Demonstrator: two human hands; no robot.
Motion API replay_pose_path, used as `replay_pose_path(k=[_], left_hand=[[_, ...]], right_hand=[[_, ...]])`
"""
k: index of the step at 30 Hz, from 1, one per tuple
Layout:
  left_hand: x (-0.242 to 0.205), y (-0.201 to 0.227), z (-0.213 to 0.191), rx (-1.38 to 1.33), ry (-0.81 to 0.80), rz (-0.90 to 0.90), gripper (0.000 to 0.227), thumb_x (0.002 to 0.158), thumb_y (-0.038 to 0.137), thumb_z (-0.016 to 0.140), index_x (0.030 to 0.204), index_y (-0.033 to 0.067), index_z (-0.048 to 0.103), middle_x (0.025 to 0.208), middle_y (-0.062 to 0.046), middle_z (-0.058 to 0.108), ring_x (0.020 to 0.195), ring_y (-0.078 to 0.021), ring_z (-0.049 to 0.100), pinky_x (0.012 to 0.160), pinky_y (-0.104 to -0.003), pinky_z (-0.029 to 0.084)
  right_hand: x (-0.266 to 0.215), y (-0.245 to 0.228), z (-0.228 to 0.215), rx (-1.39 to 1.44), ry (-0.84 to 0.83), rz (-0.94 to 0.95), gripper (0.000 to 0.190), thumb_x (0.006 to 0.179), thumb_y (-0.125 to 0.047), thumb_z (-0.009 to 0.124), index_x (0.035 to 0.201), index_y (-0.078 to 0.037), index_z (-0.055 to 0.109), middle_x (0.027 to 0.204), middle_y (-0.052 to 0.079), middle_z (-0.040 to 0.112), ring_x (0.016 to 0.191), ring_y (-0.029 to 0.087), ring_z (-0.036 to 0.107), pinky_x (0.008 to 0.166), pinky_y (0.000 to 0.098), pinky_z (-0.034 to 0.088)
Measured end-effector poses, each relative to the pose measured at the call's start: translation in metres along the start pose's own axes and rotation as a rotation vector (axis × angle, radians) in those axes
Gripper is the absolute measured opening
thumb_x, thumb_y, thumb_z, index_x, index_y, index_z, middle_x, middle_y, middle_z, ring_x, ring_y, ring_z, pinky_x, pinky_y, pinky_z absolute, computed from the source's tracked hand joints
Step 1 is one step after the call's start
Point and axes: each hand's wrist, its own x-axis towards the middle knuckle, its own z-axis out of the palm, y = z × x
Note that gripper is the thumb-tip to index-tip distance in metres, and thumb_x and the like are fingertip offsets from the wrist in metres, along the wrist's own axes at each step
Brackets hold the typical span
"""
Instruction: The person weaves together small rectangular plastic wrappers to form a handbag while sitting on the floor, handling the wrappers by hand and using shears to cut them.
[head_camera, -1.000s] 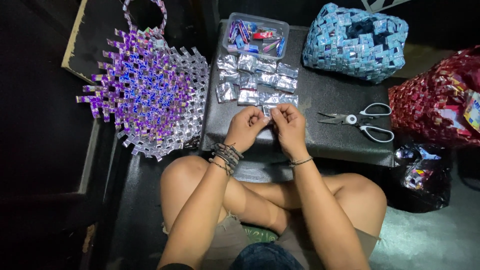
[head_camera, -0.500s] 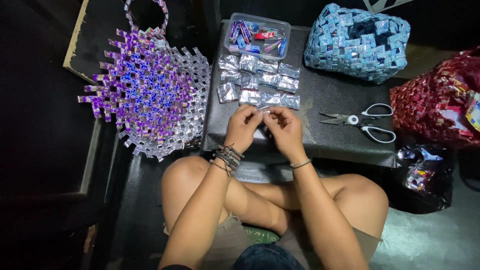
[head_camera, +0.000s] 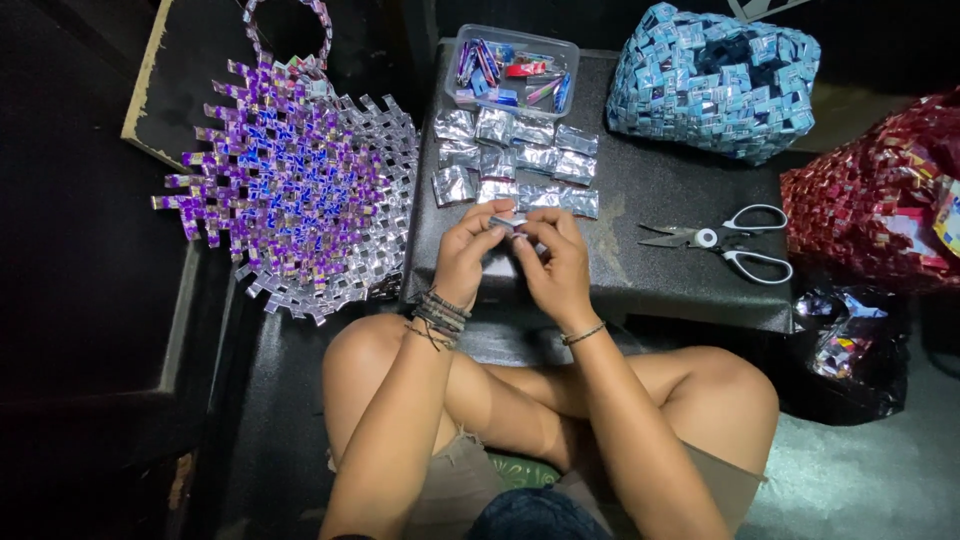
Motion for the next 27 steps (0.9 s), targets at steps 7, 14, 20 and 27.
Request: replay_pose_path(k=[7,14,20,27], left_hand=[[0.002,-0.002,0.008,0.367,-0.038,0.101,0.016,0.093,0.007,0.068,0.091,-0.0083,0.069,0.115,-0.023,0.064,0.112,-0.0367,0.064,0.097,-0.045,0.049],[-0.003,-0.005,0.009,0.608,0.045,0.064,0.018,0.09,0.026,0.078,0.077,0.0138,0.075,0.066,0.001,0.069,0.069,-0.0149,0.069,0.064,-0.028,0.055],[-0.004,0.001,0.012,0.653,0.003,0.071,0.011,0.083,0.015,0.079,0.088,0.0086,0.073,0.068,-0.007,0.069,0.069,-0.0203,0.069,0.065,-0.034,0.058],[-0.007,0.024,0.017,0.533,-0.002,-0.052,0.038,0.088,0.005,0.073,0.123,0.0042,0.057,0.078,-0.009,0.071,0.078,-0.0174,0.066,0.076,-0.036,0.058]], right_hand=[[-0.007,0.01,-0.002,0.138,0.11,0.029,0.017,0.101,-0.006,0.061,0.108,0.001,0.075,0.108,0.018,0.072,0.104,0.035,0.071,0.082,0.0398,0.056],[-0.007,0.035,-0.007,0.632,0.186,0.432,0.023,0.098,-0.009,0.069,0.112,0.003,0.056,0.093,0.018,0.071,0.074,0.022,0.073,0.055,0.0302,0.062],[-0.001,0.03,-0.008,0.575,0.063,0.478,0.033,0.092,-0.006,0.076,0.121,0.004,0.063,0.082,0.011,0.07,0.066,0.015,0.071,0.049,0.0243,0.059],[-0.005,0.036,-0.011,0.512,0.073,0.555,0.022,0.094,-0.013,0.077,0.107,0.003,0.067,0.083,0.014,0.071,0.065,0.016,0.071,0.05,0.0265,0.06]])
